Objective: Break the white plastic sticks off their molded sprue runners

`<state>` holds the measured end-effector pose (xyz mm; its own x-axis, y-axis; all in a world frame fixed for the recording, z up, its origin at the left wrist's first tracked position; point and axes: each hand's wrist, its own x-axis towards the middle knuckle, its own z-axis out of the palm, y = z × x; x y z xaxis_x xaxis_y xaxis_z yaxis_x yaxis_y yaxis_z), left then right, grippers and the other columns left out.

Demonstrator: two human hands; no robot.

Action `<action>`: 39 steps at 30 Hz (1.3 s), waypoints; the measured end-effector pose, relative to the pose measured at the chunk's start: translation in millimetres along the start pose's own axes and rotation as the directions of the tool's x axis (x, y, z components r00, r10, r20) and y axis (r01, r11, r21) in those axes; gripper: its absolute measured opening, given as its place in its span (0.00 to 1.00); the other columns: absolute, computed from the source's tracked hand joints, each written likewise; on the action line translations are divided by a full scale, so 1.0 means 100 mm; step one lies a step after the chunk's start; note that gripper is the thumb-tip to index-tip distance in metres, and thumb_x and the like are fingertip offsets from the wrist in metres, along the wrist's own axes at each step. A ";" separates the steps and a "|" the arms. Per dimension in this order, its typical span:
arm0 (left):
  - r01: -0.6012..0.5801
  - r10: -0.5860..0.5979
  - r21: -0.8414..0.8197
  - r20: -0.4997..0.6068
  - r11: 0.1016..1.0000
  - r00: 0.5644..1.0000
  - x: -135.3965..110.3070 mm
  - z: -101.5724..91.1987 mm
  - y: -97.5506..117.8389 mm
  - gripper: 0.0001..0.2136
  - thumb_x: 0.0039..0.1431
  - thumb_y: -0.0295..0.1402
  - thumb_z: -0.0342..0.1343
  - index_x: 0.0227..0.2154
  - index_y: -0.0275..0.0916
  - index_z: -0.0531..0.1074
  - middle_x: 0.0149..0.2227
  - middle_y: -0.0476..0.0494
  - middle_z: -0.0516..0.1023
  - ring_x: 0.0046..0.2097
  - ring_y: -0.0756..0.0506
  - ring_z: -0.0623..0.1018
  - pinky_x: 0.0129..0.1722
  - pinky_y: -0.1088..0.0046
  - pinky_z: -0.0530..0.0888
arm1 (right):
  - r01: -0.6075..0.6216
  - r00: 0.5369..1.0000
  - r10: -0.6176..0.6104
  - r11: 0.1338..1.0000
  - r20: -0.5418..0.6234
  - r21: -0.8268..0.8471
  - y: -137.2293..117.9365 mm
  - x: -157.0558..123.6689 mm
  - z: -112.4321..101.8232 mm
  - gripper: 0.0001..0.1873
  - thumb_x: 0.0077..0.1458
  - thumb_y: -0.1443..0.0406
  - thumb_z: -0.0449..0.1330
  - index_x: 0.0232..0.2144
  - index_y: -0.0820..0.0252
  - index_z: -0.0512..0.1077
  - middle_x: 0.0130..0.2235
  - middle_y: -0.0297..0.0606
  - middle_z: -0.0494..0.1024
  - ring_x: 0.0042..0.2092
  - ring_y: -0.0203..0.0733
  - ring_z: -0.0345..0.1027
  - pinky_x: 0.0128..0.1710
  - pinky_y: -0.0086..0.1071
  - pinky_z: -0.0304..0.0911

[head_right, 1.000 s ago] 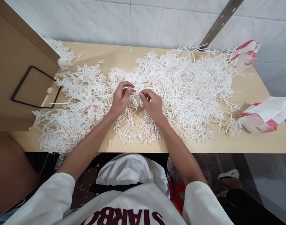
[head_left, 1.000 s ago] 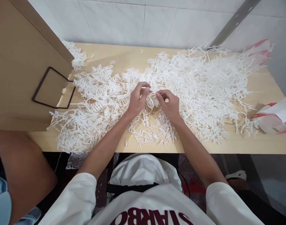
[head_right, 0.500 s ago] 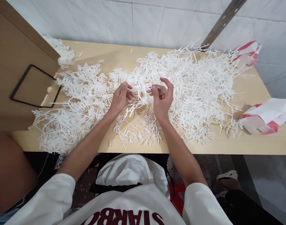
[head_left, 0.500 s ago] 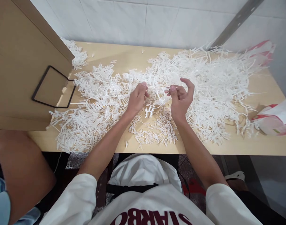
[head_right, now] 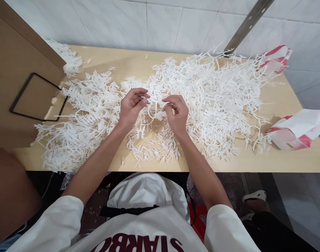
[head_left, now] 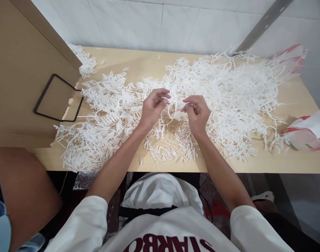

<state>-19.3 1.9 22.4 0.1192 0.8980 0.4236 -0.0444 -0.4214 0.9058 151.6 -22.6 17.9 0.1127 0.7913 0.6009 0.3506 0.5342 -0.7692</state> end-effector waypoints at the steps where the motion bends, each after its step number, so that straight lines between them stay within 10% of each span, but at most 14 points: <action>1: -0.018 0.018 -0.011 0.017 1.000 1.000 0.00 0.00 0.00 0.10 0.60 0.34 0.54 0.45 0.43 0.67 0.41 0.46 0.76 0.41 0.51 0.76 0.40 0.74 0.74 | 0.018 0.999 -0.017 0.999 0.030 -0.029 -0.01 0.01 0.00 0.08 0.59 0.64 0.54 0.38 0.51 0.74 0.42 0.35 0.70 0.39 0.34 0.71 0.35 0.33 0.73; 7: -0.007 0.006 0.014 0.080 1.000 0.997 -0.02 0.02 0.06 0.14 0.61 0.33 0.50 0.50 0.45 0.64 0.45 0.45 0.75 0.41 0.50 0.77 0.41 0.72 0.75 | 0.175 0.971 -0.124 0.952 0.204 -0.253 -0.01 0.02 0.02 0.15 0.57 0.56 0.58 0.47 0.46 0.72 0.50 0.38 0.71 0.49 0.41 0.69 0.47 0.43 0.71; 14: 0.138 -0.138 0.072 0.003 0.988 0.990 -0.01 0.05 0.04 0.16 0.60 0.40 0.53 0.50 0.46 0.62 0.49 0.44 0.71 0.42 0.51 0.76 0.39 0.75 0.73 | 0.052 0.998 -0.060 0.962 -0.020 -0.269 0.00 -0.01 0.02 0.12 0.58 0.54 0.57 0.39 0.49 0.76 0.35 0.34 0.79 0.37 0.38 0.73 0.39 0.37 0.72; 19: 0.143 -0.172 0.128 0.258 0.981 0.951 -0.03 0.06 0.14 0.19 0.64 0.49 0.42 0.38 0.41 0.70 0.40 0.44 0.75 0.43 0.49 0.75 0.45 0.70 0.70 | -0.157 0.986 0.151 0.982 -0.068 -0.100 0.01 -0.02 0.03 0.18 0.60 0.52 0.52 0.48 0.49 0.72 0.30 0.31 0.79 0.29 0.34 0.73 0.33 0.33 0.71; 24: -0.081 -0.054 0.292 0.426 0.953 0.903 -0.08 0.09 0.19 0.18 0.53 0.51 0.57 0.29 0.40 0.68 0.36 0.48 0.76 0.39 0.48 0.73 0.44 0.68 0.68 | -0.213 0.977 0.214 0.976 0.014 -0.052 0.03 0.00 0.02 0.23 0.61 0.50 0.50 0.56 0.46 0.64 0.36 0.33 0.80 0.29 0.34 0.73 0.31 0.32 0.71; 33: 0.131 -0.158 0.195 0.131 0.972 0.979 -0.11 0.09 0.08 0.17 0.66 0.46 0.41 0.33 0.41 0.68 0.30 0.47 0.75 0.32 0.51 0.74 0.33 0.71 0.70 | -0.149 0.979 0.152 0.988 0.134 -0.031 -0.13 0.05 -0.02 0.32 0.61 0.47 0.46 0.64 0.38 0.41 0.47 0.36 0.78 0.36 0.35 0.73 0.38 0.34 0.70; 39: 0.084 -0.125 0.227 0.171 0.970 0.977 -0.15 0.07 0.00 0.14 0.61 0.39 0.51 0.48 0.46 0.61 0.33 0.49 0.75 0.33 0.50 0.75 0.32 0.72 0.69 | 0.185 0.910 -0.116 0.973 0.399 -0.139 -0.03 -0.01 0.02 0.29 0.52 0.46 0.59 0.55 0.41 0.63 0.54 0.37 0.71 0.52 0.46 0.67 0.48 0.45 0.69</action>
<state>-14.5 -12.6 16.3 0.2920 0.9084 0.2993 0.1918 -0.3622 0.9121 148.7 -24.4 19.3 -0.3088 0.7763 0.5495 0.4908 0.6250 -0.6071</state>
